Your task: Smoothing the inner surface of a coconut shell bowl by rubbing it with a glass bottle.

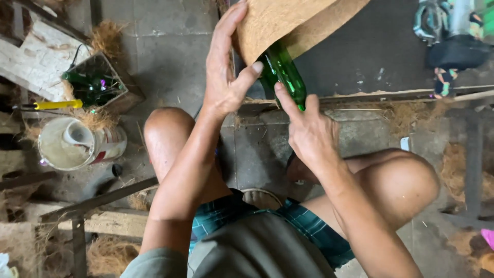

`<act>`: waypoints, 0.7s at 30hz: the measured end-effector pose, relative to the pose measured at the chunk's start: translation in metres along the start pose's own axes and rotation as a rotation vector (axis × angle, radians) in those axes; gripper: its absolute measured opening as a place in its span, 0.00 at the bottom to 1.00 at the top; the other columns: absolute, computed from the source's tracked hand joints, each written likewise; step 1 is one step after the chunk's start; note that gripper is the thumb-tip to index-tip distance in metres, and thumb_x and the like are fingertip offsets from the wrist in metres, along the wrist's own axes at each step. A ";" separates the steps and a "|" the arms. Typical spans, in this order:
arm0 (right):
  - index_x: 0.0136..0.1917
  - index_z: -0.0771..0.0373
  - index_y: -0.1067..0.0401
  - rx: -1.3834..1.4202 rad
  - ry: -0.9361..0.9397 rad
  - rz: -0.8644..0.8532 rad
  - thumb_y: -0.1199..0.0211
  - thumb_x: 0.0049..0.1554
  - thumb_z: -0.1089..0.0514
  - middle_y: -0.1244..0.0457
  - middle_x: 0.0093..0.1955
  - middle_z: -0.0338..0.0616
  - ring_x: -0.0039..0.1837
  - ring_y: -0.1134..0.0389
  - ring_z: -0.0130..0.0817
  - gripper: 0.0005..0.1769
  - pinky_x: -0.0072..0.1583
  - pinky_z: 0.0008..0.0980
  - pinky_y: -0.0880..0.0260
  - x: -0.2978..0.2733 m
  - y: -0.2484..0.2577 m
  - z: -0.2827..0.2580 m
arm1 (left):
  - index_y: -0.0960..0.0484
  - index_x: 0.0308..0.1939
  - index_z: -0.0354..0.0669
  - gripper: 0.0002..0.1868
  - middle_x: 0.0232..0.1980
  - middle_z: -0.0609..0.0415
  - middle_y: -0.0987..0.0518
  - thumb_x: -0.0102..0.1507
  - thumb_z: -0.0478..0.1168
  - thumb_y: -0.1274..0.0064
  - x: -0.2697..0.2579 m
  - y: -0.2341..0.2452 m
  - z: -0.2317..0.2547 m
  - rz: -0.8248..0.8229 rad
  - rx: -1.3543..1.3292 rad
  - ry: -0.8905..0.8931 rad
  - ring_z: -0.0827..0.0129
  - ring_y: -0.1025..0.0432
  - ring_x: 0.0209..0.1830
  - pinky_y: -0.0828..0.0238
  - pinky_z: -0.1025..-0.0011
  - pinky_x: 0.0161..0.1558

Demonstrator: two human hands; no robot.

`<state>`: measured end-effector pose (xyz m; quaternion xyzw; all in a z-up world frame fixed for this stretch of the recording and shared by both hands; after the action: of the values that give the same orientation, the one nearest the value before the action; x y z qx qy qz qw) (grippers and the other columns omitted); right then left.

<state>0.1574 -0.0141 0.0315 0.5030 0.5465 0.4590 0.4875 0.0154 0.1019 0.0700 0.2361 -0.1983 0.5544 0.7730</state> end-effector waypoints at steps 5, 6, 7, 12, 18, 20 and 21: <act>0.80 0.53 0.68 0.512 -0.095 0.049 0.42 0.62 0.51 0.56 0.83 0.52 0.70 0.38 0.63 0.45 0.57 0.58 0.28 0.005 0.019 0.014 | 0.43 0.77 0.51 0.33 0.81 0.53 0.43 0.71 0.55 0.52 -0.005 0.001 0.001 0.014 0.049 0.015 0.59 0.49 0.85 0.48 0.52 0.87; 0.80 0.51 0.70 0.481 -0.162 -0.021 0.50 0.64 0.49 0.54 0.81 0.57 0.60 0.35 0.66 0.41 0.53 0.60 0.28 0.005 0.015 0.014 | 0.43 0.77 0.52 0.33 0.80 0.53 0.43 0.71 0.55 0.53 -0.006 0.001 0.001 0.006 0.067 0.007 0.59 0.49 0.85 0.47 0.52 0.87; 0.80 0.49 0.73 0.450 -0.230 -0.091 0.57 0.66 0.48 0.51 0.79 0.62 0.51 0.32 0.68 0.37 0.49 0.63 0.29 0.005 0.011 0.014 | 0.43 0.77 0.52 0.33 0.80 0.54 0.42 0.71 0.55 0.53 -0.006 0.001 0.002 -0.003 0.084 -0.001 0.58 0.48 0.85 0.46 0.51 0.86; 0.82 0.44 0.71 0.199 -0.085 -0.071 0.46 0.67 0.49 0.40 0.45 0.53 0.28 0.40 0.40 0.42 0.29 0.37 0.34 0.001 -0.007 0.002 | 0.46 0.78 0.53 0.34 0.81 0.53 0.44 0.71 0.53 0.53 -0.009 0.003 -0.001 -0.018 0.098 -0.015 0.59 0.48 0.85 0.42 0.53 0.85; 0.80 0.43 0.60 0.329 -0.096 0.019 0.44 0.62 0.53 0.49 0.64 0.47 0.21 0.43 0.33 0.39 0.24 0.34 0.36 -0.005 0.024 0.005 | 0.43 0.75 0.45 0.35 0.78 0.47 0.42 0.68 0.49 0.49 -0.014 -0.001 0.002 0.038 0.014 0.009 0.57 0.44 0.81 0.42 0.57 0.80; 0.79 0.51 0.62 0.621 -0.213 -0.054 0.41 0.57 0.57 0.52 0.81 0.44 0.20 0.44 0.29 0.44 0.23 0.27 0.39 -0.015 0.035 0.021 | 0.43 0.75 0.46 0.36 0.78 0.51 0.42 0.67 0.45 0.45 -0.012 0.002 -0.007 0.090 -0.107 0.047 0.62 0.42 0.80 0.37 0.63 0.77; 0.78 0.59 0.57 0.748 -0.108 0.113 0.39 0.57 0.56 0.53 0.80 0.51 0.49 0.47 0.38 0.43 0.50 0.36 0.45 -0.024 0.051 0.030 | 0.44 0.75 0.46 0.38 0.76 0.47 0.39 0.66 0.45 0.44 -0.012 0.008 -0.016 0.180 -0.268 0.118 0.60 0.41 0.78 0.38 0.63 0.76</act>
<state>0.1932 -0.0338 0.0807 0.6988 0.6214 0.2268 0.2722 0.0047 0.1038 0.0514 0.0794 -0.2452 0.6030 0.7550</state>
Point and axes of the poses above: each hand's wrist, its own x-axis towards the middle knuckle, its own y-axis out of the back of the hand, z = x × y, the point moved 9 cm from there along x, towards the middle knuckle
